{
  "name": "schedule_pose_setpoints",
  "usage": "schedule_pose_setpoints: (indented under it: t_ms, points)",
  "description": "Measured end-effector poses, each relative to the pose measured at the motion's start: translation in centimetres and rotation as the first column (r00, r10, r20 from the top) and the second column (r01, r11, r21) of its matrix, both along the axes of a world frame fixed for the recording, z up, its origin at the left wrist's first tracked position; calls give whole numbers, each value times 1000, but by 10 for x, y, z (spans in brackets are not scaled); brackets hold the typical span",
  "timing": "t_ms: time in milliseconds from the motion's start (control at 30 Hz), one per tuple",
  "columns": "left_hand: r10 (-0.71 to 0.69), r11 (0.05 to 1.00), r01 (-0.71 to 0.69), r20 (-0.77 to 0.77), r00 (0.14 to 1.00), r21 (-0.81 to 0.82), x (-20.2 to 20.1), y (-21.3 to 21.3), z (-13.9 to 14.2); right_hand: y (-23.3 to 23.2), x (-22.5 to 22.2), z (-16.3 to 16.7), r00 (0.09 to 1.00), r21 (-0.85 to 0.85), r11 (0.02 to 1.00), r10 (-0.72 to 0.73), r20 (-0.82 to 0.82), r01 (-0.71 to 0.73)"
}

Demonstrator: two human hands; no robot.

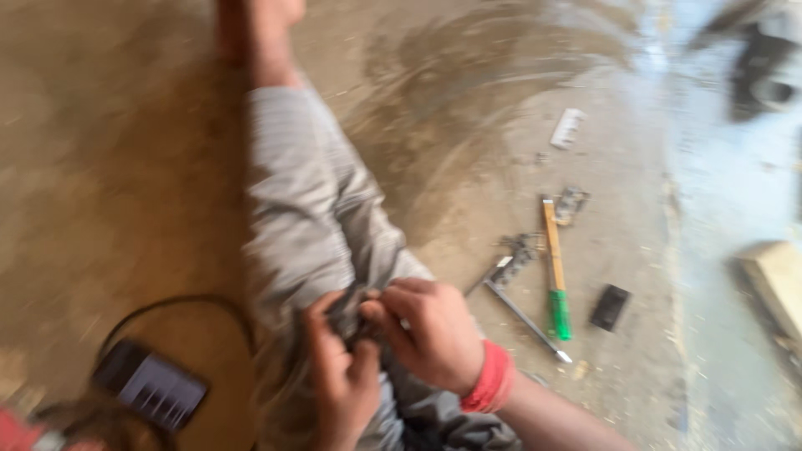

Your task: The person sits on the floor and repairs a small metal hardware fitting, using a screwdriver to work on its screws while picking up small screws and parts from the floor. They then align the metal fitting onto a wooden board attached to a red machine base and press it into place.

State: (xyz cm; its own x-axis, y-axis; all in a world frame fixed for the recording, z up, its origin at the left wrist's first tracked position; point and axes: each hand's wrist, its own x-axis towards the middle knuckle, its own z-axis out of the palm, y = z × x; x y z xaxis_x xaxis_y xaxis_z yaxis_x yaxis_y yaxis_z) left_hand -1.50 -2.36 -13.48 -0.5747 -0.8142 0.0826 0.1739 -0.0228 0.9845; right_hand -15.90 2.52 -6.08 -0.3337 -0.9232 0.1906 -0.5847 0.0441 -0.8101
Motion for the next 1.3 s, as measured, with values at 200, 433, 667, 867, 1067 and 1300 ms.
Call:
schedule_pose_setpoints:
  t_ms: [200, 433, 667, 867, 1067, 1300]
  points:
    - [110, 875, 15, -229, 967, 485, -5, -15, -2, 68, -66, -66, 865, 260, 843, -499, 48, 471]
    - [214, 758, -2, -246, 945, 652, 0, -41, -5, 209, -149, -201, 779, 742, 260, -331, -532, 618]
    - [182, 792, 53, -319, 930, 608, 6, -52, 2, 227, -113, -186, 626, 252, 576, -676, -389, 778]
    - [141, 837, 42, -290, 947, 545, 4, -53, -1, 174, -75, -39, 954, 273, 923, -218, -207, 270]
    - [132, 894, 1, -265, 955, 448, 4, -49, -6, 135, -56, 26, 939, 205, 977, 21, -344, 54]
    - [134, 882, -18, -215, 967, 471, 6, -50, -3, 127, -55, 34, 901, 180, 982, 21, -433, 63]
